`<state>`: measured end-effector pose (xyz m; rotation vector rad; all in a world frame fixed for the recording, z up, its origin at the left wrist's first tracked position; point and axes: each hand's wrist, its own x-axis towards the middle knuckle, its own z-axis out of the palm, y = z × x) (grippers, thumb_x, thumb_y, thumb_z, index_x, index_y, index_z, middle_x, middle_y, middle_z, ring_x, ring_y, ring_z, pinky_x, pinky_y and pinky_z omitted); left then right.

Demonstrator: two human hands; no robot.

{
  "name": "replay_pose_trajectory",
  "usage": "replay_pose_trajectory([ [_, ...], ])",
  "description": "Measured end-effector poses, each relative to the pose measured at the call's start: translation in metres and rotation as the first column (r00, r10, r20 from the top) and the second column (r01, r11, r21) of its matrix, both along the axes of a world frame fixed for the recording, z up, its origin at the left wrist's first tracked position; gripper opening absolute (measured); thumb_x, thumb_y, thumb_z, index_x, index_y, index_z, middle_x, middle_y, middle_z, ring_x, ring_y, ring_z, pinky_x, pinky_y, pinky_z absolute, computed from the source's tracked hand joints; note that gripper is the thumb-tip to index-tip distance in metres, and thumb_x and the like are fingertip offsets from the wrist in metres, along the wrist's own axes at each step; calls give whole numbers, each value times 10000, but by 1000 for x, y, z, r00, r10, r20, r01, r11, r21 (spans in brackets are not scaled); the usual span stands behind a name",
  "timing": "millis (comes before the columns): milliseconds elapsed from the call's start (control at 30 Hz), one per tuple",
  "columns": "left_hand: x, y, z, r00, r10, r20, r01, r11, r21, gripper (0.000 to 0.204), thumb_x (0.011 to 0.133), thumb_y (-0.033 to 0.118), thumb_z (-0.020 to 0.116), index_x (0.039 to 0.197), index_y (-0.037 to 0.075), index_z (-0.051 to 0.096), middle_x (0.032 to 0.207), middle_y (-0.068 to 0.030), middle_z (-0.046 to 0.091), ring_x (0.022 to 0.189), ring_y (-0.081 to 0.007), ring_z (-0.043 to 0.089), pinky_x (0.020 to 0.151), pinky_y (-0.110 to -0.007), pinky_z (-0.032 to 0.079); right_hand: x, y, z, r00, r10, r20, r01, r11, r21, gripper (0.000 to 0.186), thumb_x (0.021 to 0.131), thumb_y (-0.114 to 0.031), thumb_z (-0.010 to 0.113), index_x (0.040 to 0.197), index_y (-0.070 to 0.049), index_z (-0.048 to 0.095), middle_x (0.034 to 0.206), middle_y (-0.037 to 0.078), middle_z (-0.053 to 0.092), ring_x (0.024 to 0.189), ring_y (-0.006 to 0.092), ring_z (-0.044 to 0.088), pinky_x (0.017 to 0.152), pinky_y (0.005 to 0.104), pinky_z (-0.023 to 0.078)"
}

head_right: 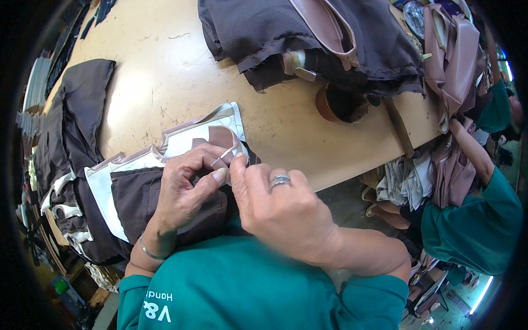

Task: The person uses small scissors to trim the edges of a light-colored fabric piece placed on a white template. They carefully cut along the template's outline, adjusting the fabric and template as needed to ensure a precise fit.

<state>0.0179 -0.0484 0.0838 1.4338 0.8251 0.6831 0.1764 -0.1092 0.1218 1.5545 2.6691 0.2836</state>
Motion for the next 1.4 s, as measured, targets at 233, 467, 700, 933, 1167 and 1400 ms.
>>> replay_pose_trajectory([
  [233, -5, 4, -1, 997, -43, 61, 39, 998, 58, 77, 769, 25, 568, 811, -36, 591, 835, -109, 599, 740, -157, 578, 650, -260, 454, 20, 19, -9, 411, -375, -831, 32, 917, -398, 460, 661, 30, 582, 1112, -3, 499, 796, 75, 540, 706, 137, 566, 644, 240, 465],
  [467, 1, 1, -3, 995, 62, -81, -33, 944, 328, 87, 670, -20, 595, 727, -37, 532, 879, -145, 576, 716, -250, 583, 618, -299, 456, -2, 27, -26, 242, -394, -887, 5, 915, -405, 454, 665, 84, 554, 1105, -10, 501, 755, 21, 524, 600, 43, 465, 550, 184, 411],
  [700, -6, 4, -6, 999, -11, -35, 15, 994, 112, 63, 727, 29, 567, 714, -30, 550, 849, -95, 558, 722, -157, 531, 641, -245, 422, 1, 36, -26, 150, -551, -821, -50, 825, -563, 383, 695, 17, 566, 1074, 4, 503, 769, 14, 529, 613, 39, 461, 551, 191, 400],
  [933, -3, 7, -11, 997, 5, 73, 11, 977, -212, 85, 760, 47, 554, 787, -21, 597, 853, -71, 586, 761, -108, 537, 669, -229, 434, 7, 37, -34, 84, -611, -787, -61, 785, -617, 369, 717, -36, 605, 1067, -3, 491, 835, 21, 523, 753, 68, 478, 645, 206, 412],
  [1167, 2, 8, -7, 994, 35, 105, -12, 977, -214, 77, 771, 40, 564, 791, -23, 603, 865, -60, 586, 786, -106, 538, 691, -214, 426, 15, 12, 1, 727, -153, -670, 54, 985, -167, 360, 689, -28, 589, 1046, -7, 551, 762, 104, 554, 594, 245, 551, 508, 298, 443],
  [1400, 7, 6, -5, 999, 13, 51, -5, 990, -139, 58, 762, 20, 578, 763, -30, 607, 867, -65, 585, 769, -123, 550, 661, -223, 425, 13, 7, 0, 944, -116, -309, 100, 993, -69, 399, 634, -34, 568, 1032, -24, 577, 648, 35, 462, 488, 149, 459, 435, 269, 372],
])
